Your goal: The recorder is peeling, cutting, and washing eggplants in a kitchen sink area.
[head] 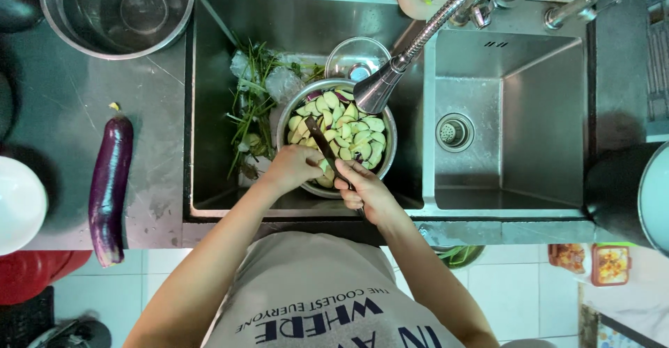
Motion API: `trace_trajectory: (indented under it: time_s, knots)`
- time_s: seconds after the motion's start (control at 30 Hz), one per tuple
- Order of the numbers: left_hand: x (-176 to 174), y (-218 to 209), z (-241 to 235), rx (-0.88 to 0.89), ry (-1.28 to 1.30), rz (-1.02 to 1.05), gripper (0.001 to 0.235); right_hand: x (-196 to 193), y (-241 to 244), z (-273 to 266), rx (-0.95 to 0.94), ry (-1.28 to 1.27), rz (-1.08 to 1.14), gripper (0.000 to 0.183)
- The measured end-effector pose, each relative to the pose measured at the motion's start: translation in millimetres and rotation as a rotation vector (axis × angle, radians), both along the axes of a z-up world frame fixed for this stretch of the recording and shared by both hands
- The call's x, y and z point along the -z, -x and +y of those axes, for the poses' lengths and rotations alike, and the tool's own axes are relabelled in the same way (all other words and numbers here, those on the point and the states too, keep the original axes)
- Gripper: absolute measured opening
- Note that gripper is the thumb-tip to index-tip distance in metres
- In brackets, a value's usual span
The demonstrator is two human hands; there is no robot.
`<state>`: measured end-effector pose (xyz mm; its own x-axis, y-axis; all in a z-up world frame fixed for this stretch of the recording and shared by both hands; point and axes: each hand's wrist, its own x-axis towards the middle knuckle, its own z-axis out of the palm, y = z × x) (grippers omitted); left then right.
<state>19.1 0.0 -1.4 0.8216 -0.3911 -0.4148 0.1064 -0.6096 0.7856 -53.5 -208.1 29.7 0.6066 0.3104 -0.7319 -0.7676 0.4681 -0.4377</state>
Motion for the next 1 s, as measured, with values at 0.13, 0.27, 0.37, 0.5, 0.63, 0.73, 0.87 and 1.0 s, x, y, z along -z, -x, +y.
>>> trace_trajectory:
  time_s: [0.13,0.27,0.37,0.5,0.63,0.73,0.87,1.0]
  knots:
    - [8.1,-9.3,-1.9,0.076,-0.060,0.036,0.044,6.9,-4.6,-5.8,0.026,0.010,0.051,0.026]
    - [47.8,-5.5,14.4,0.335,-0.294,-0.264,0.037,17.5,-18.2,-33.8,0.049,0.171,-0.066,0.035]
    - [30.7,-5.2,7.1,0.182,-0.151,-0.226,0.052,-9.4,-25.7,-38.0,-0.046,0.196,-0.059,0.059]
    - [-4.4,-10.5,-6.9,-0.015,-0.091,-0.036,0.051,-16.1,-29.3,-18.7,-0.169,0.294,-0.101,0.087]
    - [5.5,5.2,0.2,-0.637,0.568,0.825,0.060,31.6,-18.1,21.1,-0.344,0.568,-0.383,0.084]
    - [32.1,19.7,28.2,-0.781,0.422,0.448,0.045,80.1,-28.9,25.6,-0.436,0.517,-0.648,0.084]
    - [-10.9,22.6,67.0,-1.106,0.655,0.374,0.024,42.2,-82.3,43.1,-0.930,1.409,-0.872,0.089]
    - [-63.3,24.5,85.3,-1.195,0.921,0.416,0.020,44.2,-96.2,59.3,-1.481,1.361,-0.573,0.107]
